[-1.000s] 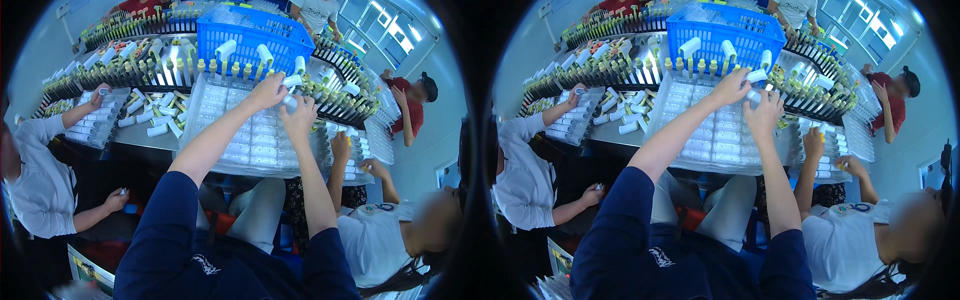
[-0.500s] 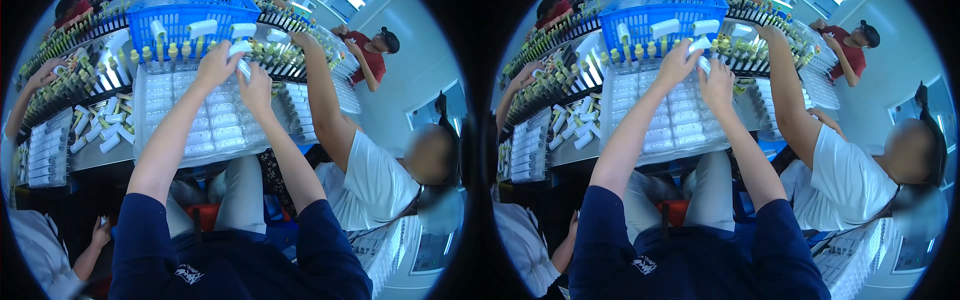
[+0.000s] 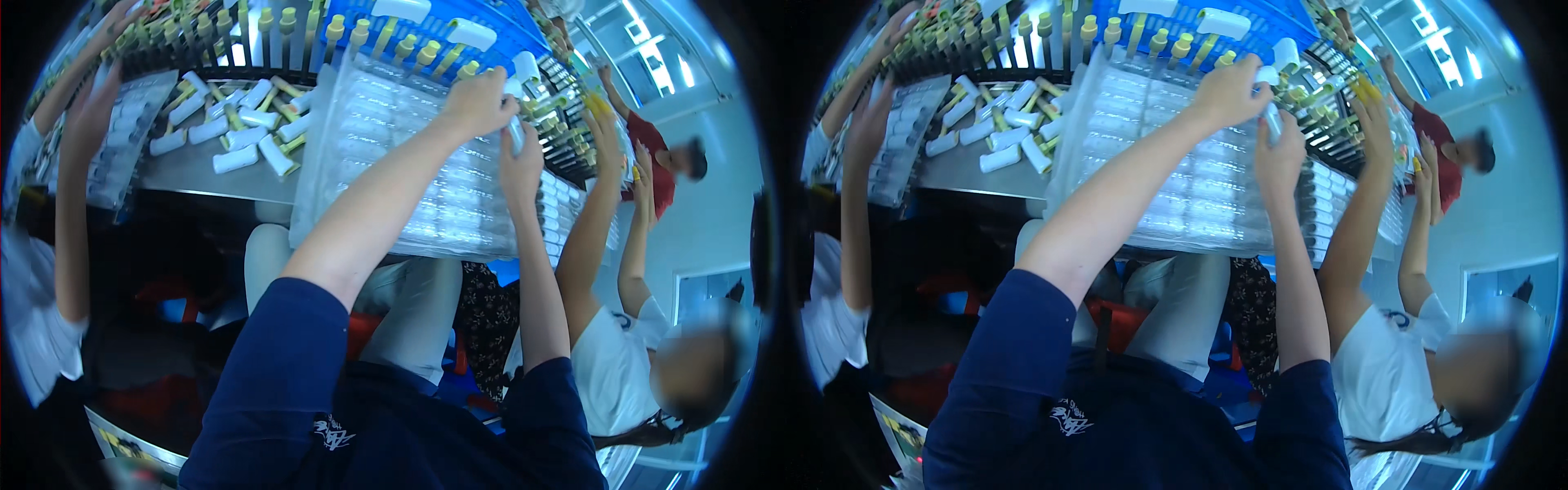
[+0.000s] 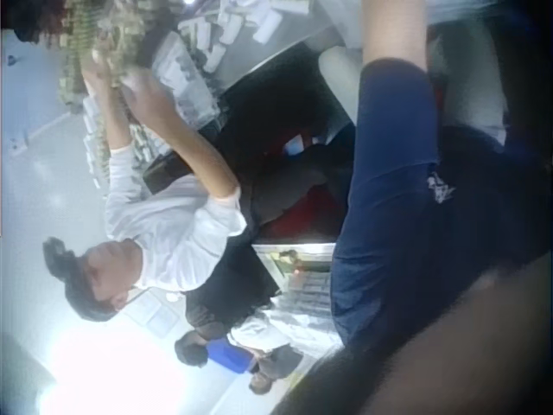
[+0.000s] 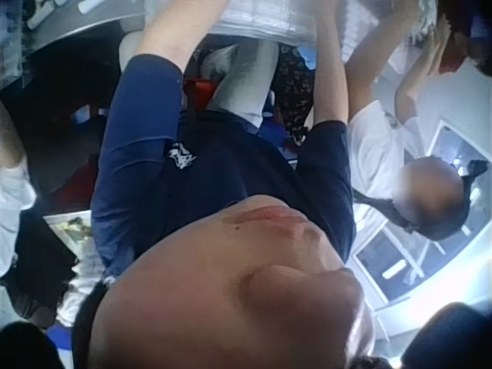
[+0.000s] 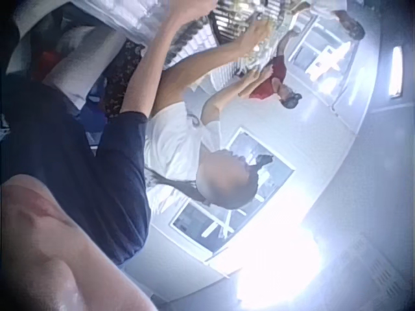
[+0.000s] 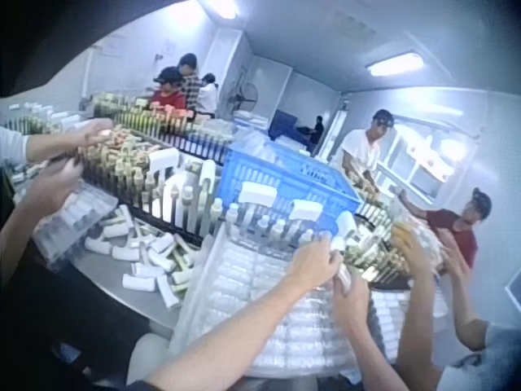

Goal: Packing small bottles into partitioned trays on an assembly line.

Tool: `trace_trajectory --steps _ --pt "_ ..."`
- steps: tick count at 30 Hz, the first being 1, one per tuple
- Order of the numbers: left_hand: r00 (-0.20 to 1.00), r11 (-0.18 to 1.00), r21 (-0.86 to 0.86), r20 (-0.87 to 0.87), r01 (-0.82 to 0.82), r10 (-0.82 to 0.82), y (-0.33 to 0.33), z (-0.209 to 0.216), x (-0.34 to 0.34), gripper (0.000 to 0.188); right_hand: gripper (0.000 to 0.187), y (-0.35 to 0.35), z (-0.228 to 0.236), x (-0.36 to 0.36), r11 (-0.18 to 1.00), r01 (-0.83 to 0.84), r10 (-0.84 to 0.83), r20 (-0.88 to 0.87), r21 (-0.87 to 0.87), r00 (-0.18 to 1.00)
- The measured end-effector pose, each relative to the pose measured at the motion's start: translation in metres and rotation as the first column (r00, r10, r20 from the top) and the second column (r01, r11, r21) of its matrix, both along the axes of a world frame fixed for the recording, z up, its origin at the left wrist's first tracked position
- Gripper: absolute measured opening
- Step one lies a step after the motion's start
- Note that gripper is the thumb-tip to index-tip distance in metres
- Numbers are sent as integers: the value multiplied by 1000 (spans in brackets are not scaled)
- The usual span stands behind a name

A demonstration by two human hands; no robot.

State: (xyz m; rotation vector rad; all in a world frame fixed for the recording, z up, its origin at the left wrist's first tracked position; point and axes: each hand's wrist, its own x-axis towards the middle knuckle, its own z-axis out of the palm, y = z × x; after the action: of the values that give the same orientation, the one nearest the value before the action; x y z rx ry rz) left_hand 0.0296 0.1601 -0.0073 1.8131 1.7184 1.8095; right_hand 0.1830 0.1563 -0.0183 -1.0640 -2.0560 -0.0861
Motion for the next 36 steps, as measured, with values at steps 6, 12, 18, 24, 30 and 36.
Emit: trace_trajectory --steps 6,12,18,24,30,36 --pt "999 997 80 -37 -12 15 -1 -3 -2 35 40 -4 2 -3 997 -5 7 27 -80 1000" --pt "993 980 199 -118 12 12 -3 -3 1 34 40 -4 4 0 1000 -17 16 -67 -9 998" --pt "995 990 139 -96 -15 29 -6 -6 -3 34 36 30 40 12 905 67 -21 -112 421 993" --pt "994 996 91 -106 19 -9 -8 -4 1 31 35 102 92 14 951 -246 206 208 188 956" --pt "986 1000 14 -167 6 -4 -7 -2 -1 36 45 133 90 -42 916 -400 392 275 -29 878" --pt "929 998 -62 -367 29 -50 -8 2 -4 35 47 100 93 -115 955 -288 295 176 -67 939"
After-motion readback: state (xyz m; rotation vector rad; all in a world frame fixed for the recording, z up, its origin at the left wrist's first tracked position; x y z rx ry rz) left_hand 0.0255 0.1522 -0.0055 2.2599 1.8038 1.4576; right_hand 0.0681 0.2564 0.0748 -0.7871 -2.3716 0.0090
